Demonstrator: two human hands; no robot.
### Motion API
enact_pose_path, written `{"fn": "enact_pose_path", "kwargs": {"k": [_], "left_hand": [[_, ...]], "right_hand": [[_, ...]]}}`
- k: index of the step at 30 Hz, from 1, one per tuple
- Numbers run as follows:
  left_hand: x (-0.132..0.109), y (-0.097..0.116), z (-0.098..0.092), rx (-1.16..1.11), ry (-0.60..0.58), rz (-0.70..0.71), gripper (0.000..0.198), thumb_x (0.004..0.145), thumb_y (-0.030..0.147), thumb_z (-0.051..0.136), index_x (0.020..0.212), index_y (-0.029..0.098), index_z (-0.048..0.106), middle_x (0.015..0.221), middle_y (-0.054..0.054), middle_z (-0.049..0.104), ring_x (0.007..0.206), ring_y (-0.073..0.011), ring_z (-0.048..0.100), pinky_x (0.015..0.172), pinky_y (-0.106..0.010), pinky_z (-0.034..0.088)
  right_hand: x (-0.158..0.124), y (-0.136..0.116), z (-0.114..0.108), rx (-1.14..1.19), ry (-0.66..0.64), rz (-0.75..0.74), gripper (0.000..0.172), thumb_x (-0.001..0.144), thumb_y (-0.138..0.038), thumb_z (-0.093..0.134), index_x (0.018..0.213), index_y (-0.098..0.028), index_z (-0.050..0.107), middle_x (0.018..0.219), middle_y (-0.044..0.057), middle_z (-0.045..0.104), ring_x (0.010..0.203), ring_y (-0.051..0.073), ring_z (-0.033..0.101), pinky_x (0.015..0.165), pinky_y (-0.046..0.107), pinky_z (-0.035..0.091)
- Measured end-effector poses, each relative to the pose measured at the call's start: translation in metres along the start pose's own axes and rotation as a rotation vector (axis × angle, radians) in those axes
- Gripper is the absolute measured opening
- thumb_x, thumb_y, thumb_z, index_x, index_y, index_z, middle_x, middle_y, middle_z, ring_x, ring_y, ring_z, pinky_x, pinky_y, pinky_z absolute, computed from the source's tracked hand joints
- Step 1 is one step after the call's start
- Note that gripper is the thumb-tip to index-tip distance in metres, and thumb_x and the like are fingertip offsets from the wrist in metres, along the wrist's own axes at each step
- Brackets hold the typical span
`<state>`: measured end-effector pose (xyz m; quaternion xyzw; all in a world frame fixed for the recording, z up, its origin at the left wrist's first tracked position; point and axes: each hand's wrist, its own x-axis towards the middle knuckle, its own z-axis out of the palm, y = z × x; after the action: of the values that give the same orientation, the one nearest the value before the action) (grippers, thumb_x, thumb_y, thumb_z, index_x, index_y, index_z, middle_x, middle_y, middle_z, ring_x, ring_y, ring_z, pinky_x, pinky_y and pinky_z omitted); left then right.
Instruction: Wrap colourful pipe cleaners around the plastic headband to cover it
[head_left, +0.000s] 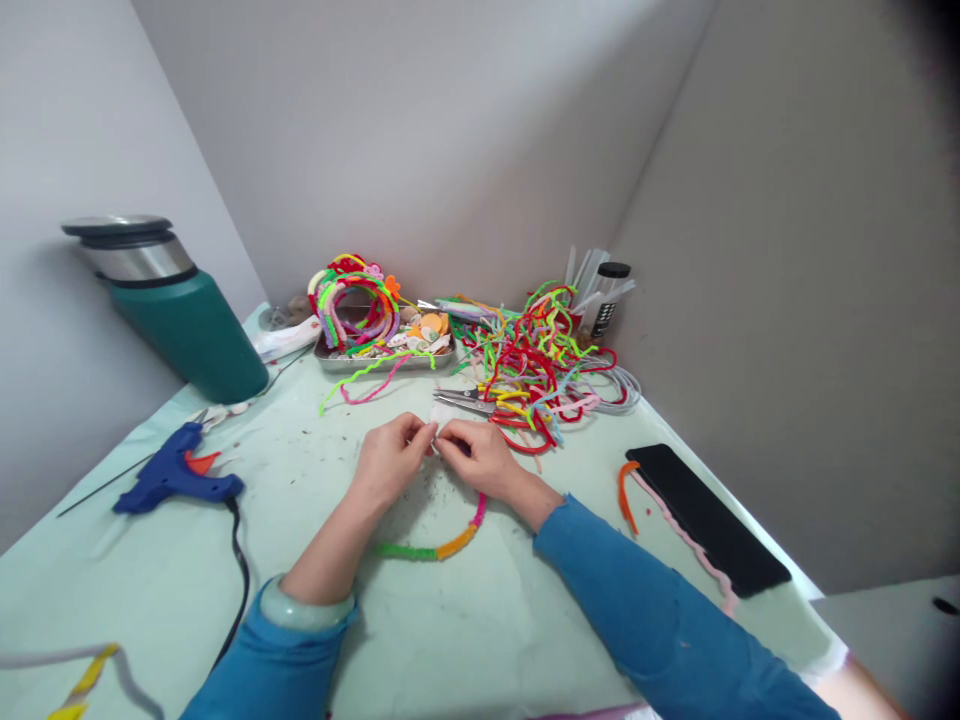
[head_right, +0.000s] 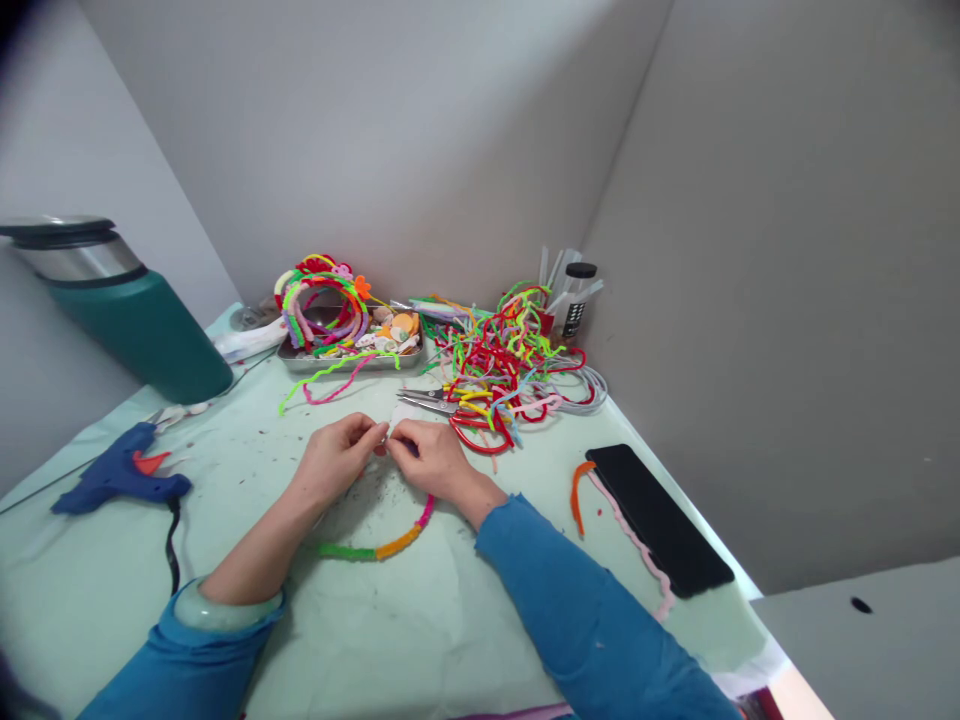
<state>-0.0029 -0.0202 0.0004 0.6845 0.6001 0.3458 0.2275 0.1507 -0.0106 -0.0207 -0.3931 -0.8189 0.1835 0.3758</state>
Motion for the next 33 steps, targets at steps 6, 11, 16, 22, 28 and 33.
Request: {"fn": "enact_pose_path", "kwargs": {"k": [6,11,16,22,28,33], "left_hand": [[-0.001,0.001,-0.001,0.063,0.073,0.118,0.024,0.076,0.039,0.049,0.079,0.02,0.064,0.062,0.002,0.063,0.05,-0.0096,0.049,0.053,-0.021,0.034],[0.001,-0.004,0.001,0.025,0.091,0.251,0.019,0.077,0.027,0.051,0.084,0.02,0.067,0.084,-0.001,0.068,0.067,-0.0111,0.058,0.065,-0.021,0.042],[0.003,-0.006,0.002,0.034,0.08,0.311,0.02,0.077,0.022,0.05,0.086,0.021,0.068,0.091,-0.001,0.068,0.08,-0.0128,0.061,0.072,-0.022,0.044],[0.002,-0.007,0.003,0.067,0.021,0.314,0.024,0.075,0.016,0.05,0.091,0.021,0.067,0.094,-0.002,0.066,0.082,-0.014,0.06,0.073,-0.024,0.045],[0.003,-0.009,0.004,0.095,0.025,0.309,0.023,0.077,0.019,0.049,0.09,0.021,0.068,0.092,-0.003,0.066,0.079,-0.0139,0.06,0.072,-0.024,0.045],[0.003,-0.008,0.004,0.105,0.022,0.326,0.022,0.079,0.021,0.048,0.086,0.021,0.068,0.097,-0.003,0.064,0.082,-0.014,0.06,0.075,-0.025,0.044]], "right_hand": [[0.001,0.003,0.001,0.011,0.026,0.026,0.016,0.083,-0.019,0.045,0.074,-0.016,0.058,0.066,0.0,0.057,0.059,0.009,0.047,0.056,0.02,0.032],[0.001,0.004,0.002,-0.01,0.058,0.05,0.014,0.082,-0.02,0.046,0.073,-0.016,0.057,0.065,-0.001,0.056,0.06,0.009,0.047,0.057,0.02,0.033],[0.001,0.005,0.003,-0.015,0.068,0.051,0.014,0.082,-0.022,0.046,0.074,-0.016,0.056,0.067,-0.001,0.057,0.061,0.01,0.048,0.058,0.02,0.033],[0.001,0.005,0.002,-0.016,0.069,0.052,0.015,0.083,-0.024,0.046,0.075,-0.016,0.057,0.068,0.0,0.058,0.061,0.01,0.049,0.058,0.021,0.034],[0.001,0.004,0.001,-0.008,0.075,0.055,0.015,0.083,-0.024,0.046,0.076,-0.017,0.057,0.068,0.0,0.058,0.061,0.01,0.049,0.058,0.021,0.034],[0.001,0.004,0.001,0.004,0.079,0.056,0.016,0.083,-0.025,0.046,0.076,-0.017,0.057,0.068,0.0,0.058,0.061,0.01,0.05,0.058,0.021,0.035]]}}
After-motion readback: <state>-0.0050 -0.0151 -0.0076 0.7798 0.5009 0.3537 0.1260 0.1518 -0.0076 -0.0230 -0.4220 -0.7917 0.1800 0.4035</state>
